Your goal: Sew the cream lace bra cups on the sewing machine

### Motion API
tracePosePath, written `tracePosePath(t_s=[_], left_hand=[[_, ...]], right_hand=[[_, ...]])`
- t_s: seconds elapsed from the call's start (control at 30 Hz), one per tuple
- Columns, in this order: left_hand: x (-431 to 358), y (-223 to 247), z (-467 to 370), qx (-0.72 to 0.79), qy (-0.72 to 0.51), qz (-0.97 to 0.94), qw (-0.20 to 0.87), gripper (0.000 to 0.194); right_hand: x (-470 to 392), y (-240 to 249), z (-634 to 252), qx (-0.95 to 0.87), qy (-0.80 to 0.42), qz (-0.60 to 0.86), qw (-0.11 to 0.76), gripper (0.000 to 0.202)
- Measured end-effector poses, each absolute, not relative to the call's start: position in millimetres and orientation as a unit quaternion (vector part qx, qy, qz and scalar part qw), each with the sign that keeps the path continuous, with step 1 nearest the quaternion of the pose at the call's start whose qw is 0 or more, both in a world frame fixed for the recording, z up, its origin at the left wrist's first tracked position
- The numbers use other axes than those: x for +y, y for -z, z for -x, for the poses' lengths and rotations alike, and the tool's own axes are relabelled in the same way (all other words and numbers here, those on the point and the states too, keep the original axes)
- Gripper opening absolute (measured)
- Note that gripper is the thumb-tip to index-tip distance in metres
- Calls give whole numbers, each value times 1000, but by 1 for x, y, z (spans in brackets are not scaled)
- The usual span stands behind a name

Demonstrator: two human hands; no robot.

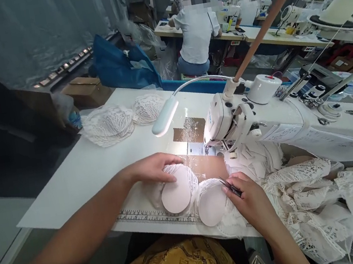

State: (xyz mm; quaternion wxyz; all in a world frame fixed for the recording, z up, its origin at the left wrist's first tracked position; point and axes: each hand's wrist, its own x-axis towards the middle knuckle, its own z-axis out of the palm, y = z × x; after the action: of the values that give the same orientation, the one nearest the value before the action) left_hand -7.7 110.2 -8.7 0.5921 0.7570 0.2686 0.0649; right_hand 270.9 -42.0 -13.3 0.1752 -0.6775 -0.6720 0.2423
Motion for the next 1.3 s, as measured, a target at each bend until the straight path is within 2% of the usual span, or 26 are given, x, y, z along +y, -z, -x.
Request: tracePosePath(t_s=[0.13, 0.17, 0.27, 0.3, 0.37, 0.4, 0.53, 0.6, 0.63, 0.67, 0.7, 0.8, 0.97, 1.07, 1.17, 1.3], left_hand=[[97, -4, 4, 316, -9, -799, 511, 6], [94, -7, 8, 330, 3, -814, 479, 5], [89, -17, 32, 356, 5, -846, 396, 20], [89, -19, 44, 365, -8, -854, 372, 20], [93, -27, 69, 393, -46, -862, 316, 15], [97, -33, 81, 412, -76, -863, 281, 12], [126, -66, 123, 484, -263, -826, 116, 5], [146, -79, 137, 481, -352, -803, 13, 2], [157, -80, 142, 476, -371, -797, -29, 4], [168, -78, 145, 473, -370, -798, -55, 7], [177, -73, 147, 476, -348, -805, -63, 10], [192, -40, 149, 488, -257, -834, -25, 17], [172, 2, 146, 486, -227, -844, -7, 45], [146, -1, 137, 466, -234, -853, 10, 45], [120, -12, 109, 447, -222, -863, 82, 43], [85, -22, 43, 359, -176, -899, 181, 41]], right_hand=[[-34, 5, -259, -651, -300, 660, 225, 30], [-29, 4, -253, -646, -315, 654, 235, 31], [-9, 3, -224, -669, -344, 612, 242, 29], [0, 2, -211, -686, -351, 593, 234, 25], [19, -2, -183, -713, -352, 561, 232, 31], [31, -5, -168, -710, -352, 553, 255, 32], [87, -20, -114, -652, -368, 482, 454, 24], [121, -24, -95, -654, -315, 425, 540, 25], [137, -24, -89, -673, -278, 407, 551, 26], [152, -22, -85, -700, -234, 407, 538, 28], [165, -19, -84, -738, -202, 419, 489, 29], [182, 0, -92, -776, -202, 430, 414, 27], [135, 19, -129, -823, -212, 429, 306, 27], [81, 14, -159, -839, -224, 427, 252, 23], [28, 9, -188, -873, -203, 406, 178, 24], [-28, 23, -226, -874, -166, 425, 166, 34]])
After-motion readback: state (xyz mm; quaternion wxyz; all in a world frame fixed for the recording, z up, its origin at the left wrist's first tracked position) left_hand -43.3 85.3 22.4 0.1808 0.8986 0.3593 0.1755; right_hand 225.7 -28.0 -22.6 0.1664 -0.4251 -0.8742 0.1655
